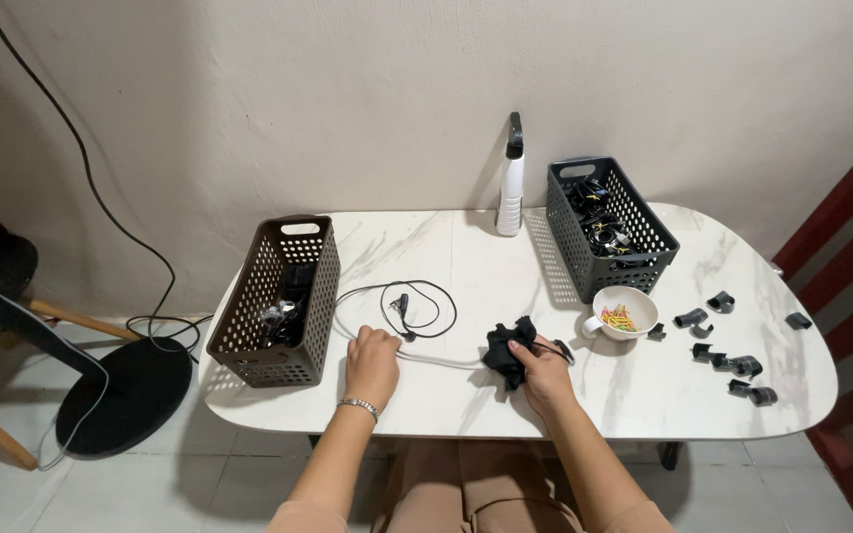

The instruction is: The person sits at a white table and organizes a black cable. They use a black cloth to wipe the cable and then wrap it around a black plastic holder. The person secures the wrapped cable with a rubber band and places the finished bundle into a black plastic basket.

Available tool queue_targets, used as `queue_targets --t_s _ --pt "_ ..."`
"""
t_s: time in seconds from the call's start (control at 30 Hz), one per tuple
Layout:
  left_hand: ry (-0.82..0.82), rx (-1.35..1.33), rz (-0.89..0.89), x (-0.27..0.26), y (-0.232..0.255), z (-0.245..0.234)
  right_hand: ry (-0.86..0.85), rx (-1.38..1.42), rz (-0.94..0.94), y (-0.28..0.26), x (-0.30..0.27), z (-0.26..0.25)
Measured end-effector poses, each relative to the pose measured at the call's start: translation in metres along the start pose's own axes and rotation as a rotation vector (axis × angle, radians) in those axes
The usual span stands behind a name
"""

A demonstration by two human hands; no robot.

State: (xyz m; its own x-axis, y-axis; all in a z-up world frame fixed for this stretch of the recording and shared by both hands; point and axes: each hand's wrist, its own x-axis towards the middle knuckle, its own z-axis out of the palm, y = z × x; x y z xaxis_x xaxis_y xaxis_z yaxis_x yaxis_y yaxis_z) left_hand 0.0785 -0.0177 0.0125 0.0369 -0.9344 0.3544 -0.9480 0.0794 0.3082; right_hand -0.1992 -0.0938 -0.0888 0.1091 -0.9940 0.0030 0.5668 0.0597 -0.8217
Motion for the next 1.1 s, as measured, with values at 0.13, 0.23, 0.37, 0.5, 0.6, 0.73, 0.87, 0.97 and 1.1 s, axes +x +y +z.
queue_targets --t_s 0.13,0.23,0.37,0.5,0.6,0.73,0.87,0.97,1.1 --pt "0.039 -0.342 0.156 -0.007 0.042 0.016 -0.032 -0.004 0.020 0.000 0.000 0.000" --pt "-0.136 -0.515 0.095 -0.014 0.073 0.022 -0.045 -0.023 0.025 0.000 -0.001 0.000" --pt "-0.237 -0.622 0.000 -0.021 0.087 0.032 -0.047 -0.021 0.006 0.000 -0.001 -0.002" --pt "-0.175 -0.622 0.100 -0.021 0.082 0.040 -0.010 -0.003 0.035 0.002 0.002 -0.007" --pt "-0.156 -0.559 0.159 -0.023 0.083 0.038 -0.008 0.001 0.032 0.006 0.004 -0.009" --pt "-0.157 -0.557 0.128 -0.025 0.082 0.039 0.034 -0.018 0.083 0.005 0.007 -0.012" --pt "0.014 -0.705 0.109 -0.026 0.076 0.053 0.029 -0.003 0.180 -0.005 0.005 -0.002" --pt "-0.037 -0.943 -0.103 -0.024 0.069 0.065 -0.007 -0.101 0.094 -0.029 0.015 0.002" --pt "-0.047 -1.075 -0.235 -0.022 0.059 0.074 0.022 -0.069 -0.101 -0.064 0.035 0.005"
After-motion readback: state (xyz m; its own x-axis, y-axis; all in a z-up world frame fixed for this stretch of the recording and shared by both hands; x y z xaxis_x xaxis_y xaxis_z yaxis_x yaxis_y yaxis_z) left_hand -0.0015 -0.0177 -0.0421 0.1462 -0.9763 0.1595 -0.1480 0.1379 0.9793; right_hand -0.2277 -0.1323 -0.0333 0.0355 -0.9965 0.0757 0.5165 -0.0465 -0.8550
